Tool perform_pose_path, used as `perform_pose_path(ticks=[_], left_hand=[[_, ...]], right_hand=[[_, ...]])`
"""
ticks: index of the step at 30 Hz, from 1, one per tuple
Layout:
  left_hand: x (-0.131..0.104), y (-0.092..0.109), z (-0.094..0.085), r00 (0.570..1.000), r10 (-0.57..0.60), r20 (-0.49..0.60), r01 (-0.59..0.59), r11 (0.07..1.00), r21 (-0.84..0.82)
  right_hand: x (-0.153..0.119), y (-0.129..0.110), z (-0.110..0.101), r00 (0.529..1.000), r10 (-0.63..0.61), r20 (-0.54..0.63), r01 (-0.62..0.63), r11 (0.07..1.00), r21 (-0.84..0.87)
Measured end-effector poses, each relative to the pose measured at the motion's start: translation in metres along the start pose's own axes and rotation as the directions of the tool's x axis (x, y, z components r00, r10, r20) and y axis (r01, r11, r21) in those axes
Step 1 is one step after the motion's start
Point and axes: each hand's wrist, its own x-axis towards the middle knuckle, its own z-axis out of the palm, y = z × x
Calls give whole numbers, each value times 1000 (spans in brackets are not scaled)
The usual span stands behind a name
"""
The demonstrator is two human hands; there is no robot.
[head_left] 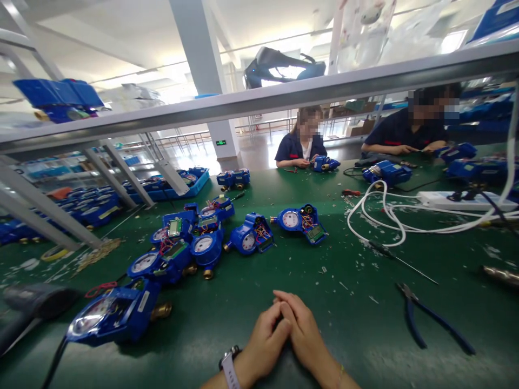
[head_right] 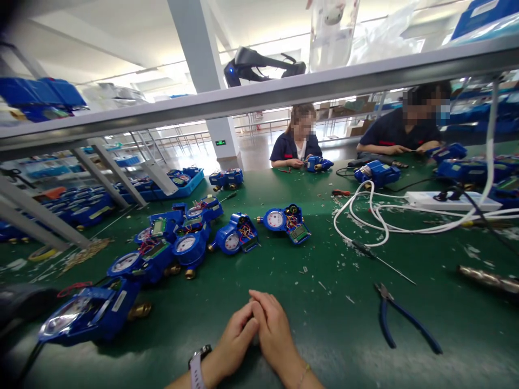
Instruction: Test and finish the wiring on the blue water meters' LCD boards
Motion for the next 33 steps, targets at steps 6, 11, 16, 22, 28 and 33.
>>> perform_pose_path(ticks=[6,11,16,22,28,33], left_hand=[[31,2,-48,900,146,-410,-46,969,244],[92,-5,-94,837,215,-504,66,873,482],[152,-15,-136,827,60,-560,294,803,519],[164,-27,-154,856,-67,-512,393,728,562],[141,-23,-141,881,-61,-469,374,696,612],[113,-10,-124,919,-55,-392,314,704,637]], right_hand=[[3,1,2,998,38,-43,-38,999,-5],[4,-4,1,999,29,23,-27,996,-89],[3,-8,-2,984,69,163,-26,968,-250],[0,-17,-8,936,118,332,10,933,-360],[-5,-18,-8,880,69,471,108,935,-337],[5,3,-22,929,119,350,23,926,-376]])
